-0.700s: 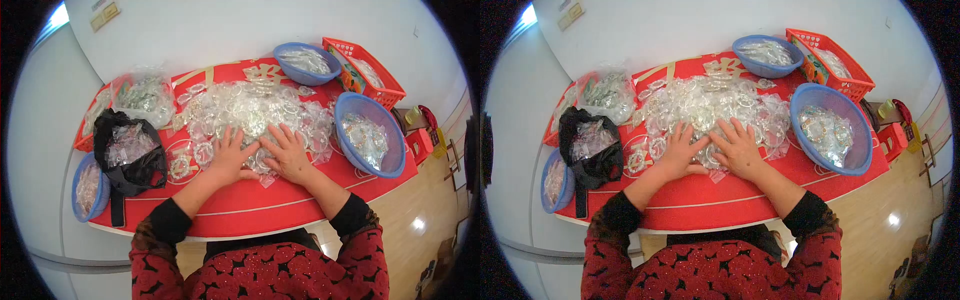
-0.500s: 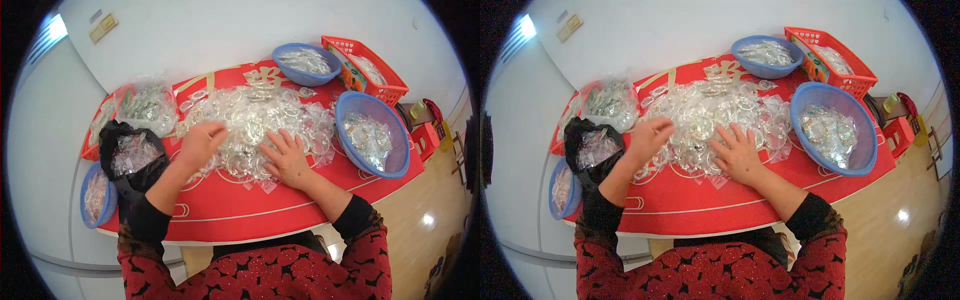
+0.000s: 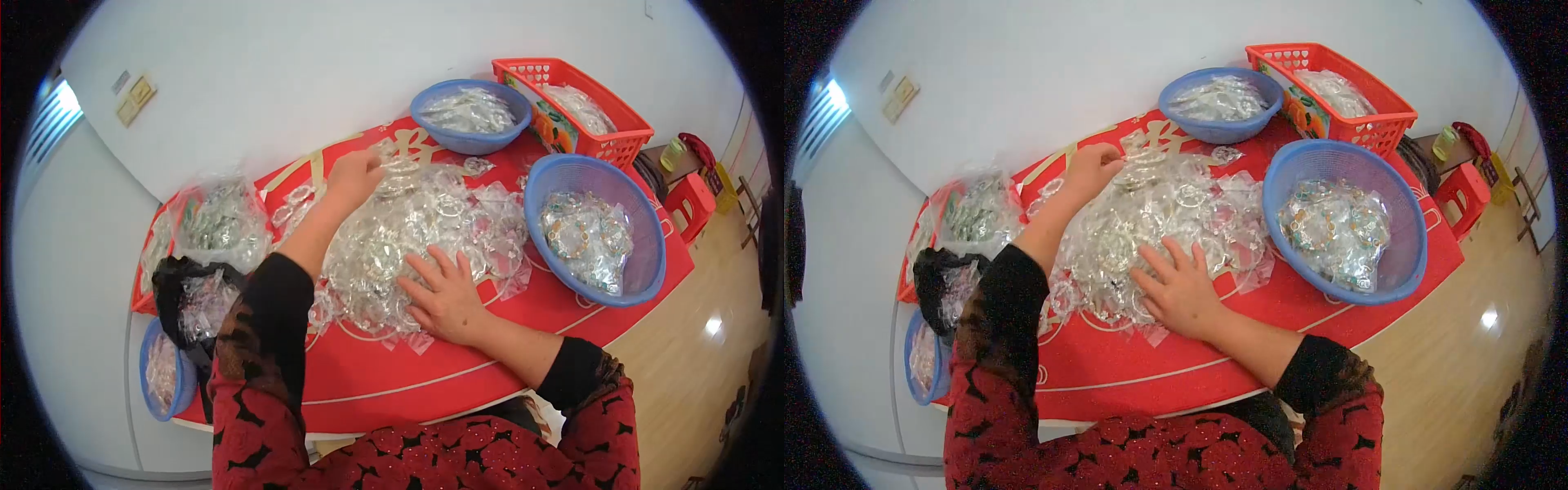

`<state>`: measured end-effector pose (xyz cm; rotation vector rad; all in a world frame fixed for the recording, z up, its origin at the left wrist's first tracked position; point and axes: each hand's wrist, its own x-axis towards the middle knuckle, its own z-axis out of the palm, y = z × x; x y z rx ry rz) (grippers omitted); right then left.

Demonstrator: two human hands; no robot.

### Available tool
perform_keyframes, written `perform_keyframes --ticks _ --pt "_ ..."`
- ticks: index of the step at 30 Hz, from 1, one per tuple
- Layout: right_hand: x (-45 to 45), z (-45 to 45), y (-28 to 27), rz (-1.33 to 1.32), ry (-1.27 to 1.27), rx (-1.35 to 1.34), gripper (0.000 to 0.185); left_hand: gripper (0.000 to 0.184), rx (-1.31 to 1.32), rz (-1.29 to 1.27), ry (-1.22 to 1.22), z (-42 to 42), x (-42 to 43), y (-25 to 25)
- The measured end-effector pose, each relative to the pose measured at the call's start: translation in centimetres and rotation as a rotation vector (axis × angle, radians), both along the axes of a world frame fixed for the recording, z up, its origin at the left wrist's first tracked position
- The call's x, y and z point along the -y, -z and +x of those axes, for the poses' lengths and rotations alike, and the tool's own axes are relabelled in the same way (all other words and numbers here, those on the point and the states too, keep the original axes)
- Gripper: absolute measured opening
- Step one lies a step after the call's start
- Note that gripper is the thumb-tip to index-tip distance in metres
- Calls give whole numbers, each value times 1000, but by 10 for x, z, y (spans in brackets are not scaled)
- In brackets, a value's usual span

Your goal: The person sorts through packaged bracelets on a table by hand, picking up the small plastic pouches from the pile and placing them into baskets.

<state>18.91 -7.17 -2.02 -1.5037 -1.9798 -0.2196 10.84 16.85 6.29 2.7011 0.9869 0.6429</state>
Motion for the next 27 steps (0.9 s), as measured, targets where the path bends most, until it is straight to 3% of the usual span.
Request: perform_keyframes --ticks 4,7,10,13,16,19,22,27 --pt "-1 5 -3 -36 -23 -33 43 28 -79 5 -33 46 -33 9" --pt "-2 10 -4 -62 -47 -55 44 34 -299 110 41 74 -59 26" --pt "-3 16 -4 -89 -94 -79 45 38 -443 -201 -76 89 -51 24" --pt "-4 18 -4 -102 -106 -100 46 34 -451 126 -77 97 -87 54" --pt "-2 19 -3 -103 -111 -107 47 29 -296 120 -36 81 -104 33" --pt "-2 18 -2 -108 -115 -106 46 24 232 -352 5 53 -104 7" --pt "-1 17 -3 -63 -100 -105 45 22 391 -762 11 17 -74 -26" --pt "1 13 -2 -13 -67 -91 44 21 436 -972 15 -38 8 -35"
